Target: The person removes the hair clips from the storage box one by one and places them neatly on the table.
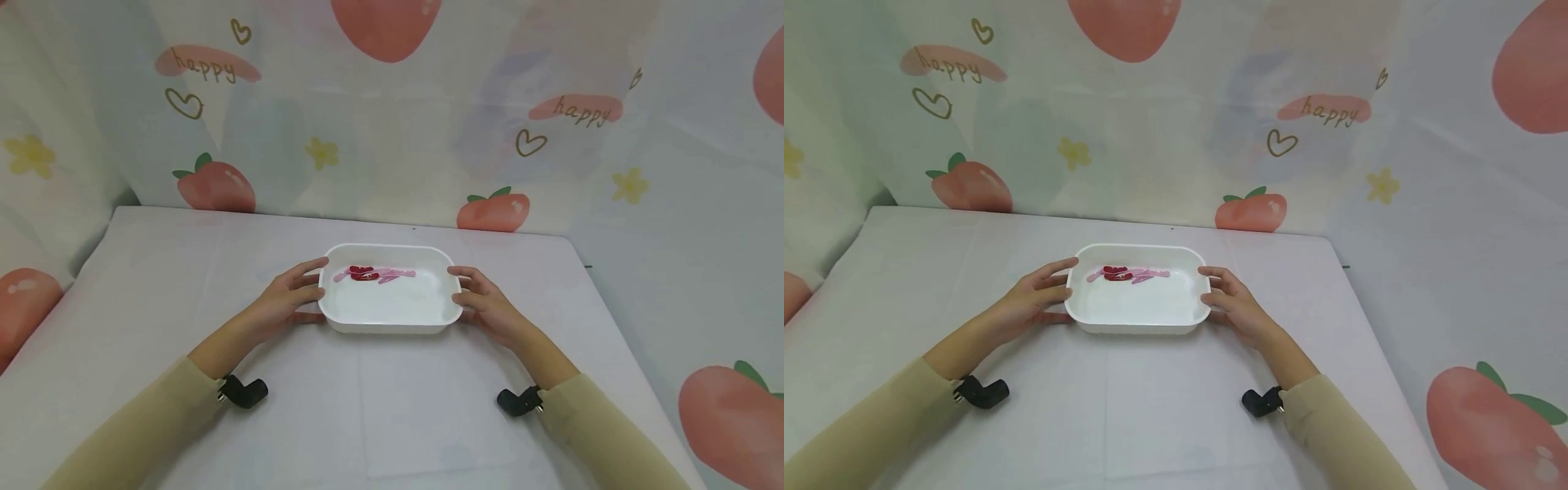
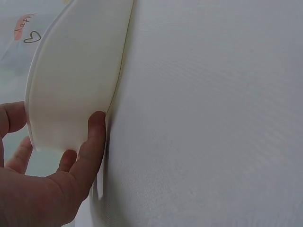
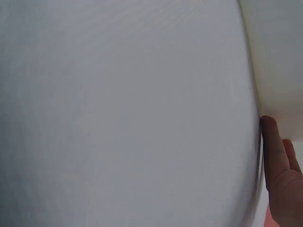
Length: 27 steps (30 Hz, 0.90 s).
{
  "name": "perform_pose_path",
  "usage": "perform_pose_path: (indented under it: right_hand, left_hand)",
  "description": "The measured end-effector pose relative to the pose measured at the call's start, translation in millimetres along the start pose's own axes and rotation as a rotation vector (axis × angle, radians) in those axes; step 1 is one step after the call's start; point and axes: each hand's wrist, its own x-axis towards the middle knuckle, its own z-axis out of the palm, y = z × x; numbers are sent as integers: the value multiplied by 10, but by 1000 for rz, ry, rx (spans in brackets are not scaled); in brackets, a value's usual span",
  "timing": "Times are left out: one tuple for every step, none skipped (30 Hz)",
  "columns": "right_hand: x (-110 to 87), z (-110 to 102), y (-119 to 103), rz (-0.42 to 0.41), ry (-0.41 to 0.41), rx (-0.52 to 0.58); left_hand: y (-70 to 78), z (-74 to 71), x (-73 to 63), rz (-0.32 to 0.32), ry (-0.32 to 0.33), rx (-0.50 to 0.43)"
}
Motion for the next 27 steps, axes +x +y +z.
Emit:
perform_pose_path:
  right_hand:
    - [5,3,-3,-2,4,-5]
    - [10,3,-4,-6,4,-9]
    - [12,1,-6,-7,4,-12]
    - [11,-2,-12,-7,4,-18]
    - [10,-5,-21,-3,3,-28]
    - [6,-11,-32,-3,-1,-44]
    - [3,-20,-49,-4,-4,-67]
    - [0,-27,-71,-9,-3,-94]
    - [-3,-33,-100,-17,3,-127]
    - [-5,-35,-136,-31,13,-158]
    - [-6,-33,-179,-52,25,-188]
    - [-3,-26,-225,-81,42,-212]
    - [1,-17,-274,-111,66,-225]
    - [7,-3,-324,-145,91,-225]
    - [9,14,-378,-180,116,-222]
    - [13,36,-430,-214,140,-208]
    - [20,62,-477,-249,161,-188]
    - [32,90,-514,-281,179,-162]
    - [44,120,-547,-311,191,-138]
    - [56,151,-572,-337,199,-120]
    - [69,183,-591,-359,201,-104]
    - [87,215,-599,-376,198,-87]
    - [106,245,-600,-387,192,-81]
    - [126,274,-597,-390,183,-85]
    - [147,299,-588,-390,167,-98]
    - [164,325,-578,-382,148,-110]
    - [184,350,-567,-372,129,-121]
  left_hand:
    - [2,-1,5,-3,4,-1]
    - [3,-3,9,-5,6,-4]
    - [4,-6,12,-5,5,-9]
    - [4,-10,13,-6,3,-14]
    - [4,-13,14,-5,-2,-20]
    - [4,-18,13,-5,-7,-28]
    - [2,-23,12,-4,-15,-36]
    - [0,-26,11,-2,-22,-46]
    - [-3,-31,10,-1,-31,-52]
    - [-7,-36,9,-1,-38,-59]
    - [-11,-42,8,0,-43,-66]
    - [-17,-52,8,1,-47,-79]
    - [-22,-58,10,2,-51,-88]
    - [-25,-65,12,2,-54,-96]
    - [-28,-73,14,1,-56,-102]
    - [-31,-81,16,1,-57,-109]
    - [-34,-89,17,-2,-57,-116]
    - [-38,-97,18,-4,-56,-118]
    - [-40,-103,18,-7,-54,-115]
    - [-44,-108,20,-9,-54,-115]
    - [-51,-111,23,-8,-55,-115]
    - [-58,-113,27,-7,-57,-116]
    - [-66,-114,31,-6,-58,-115]
    - [-74,-113,36,-3,-60,-115]
    - [-80,-111,40,-1,-62,-117]
    - [-87,-107,45,2,-65,-119]
    - [-93,-101,50,4,-69,-120]
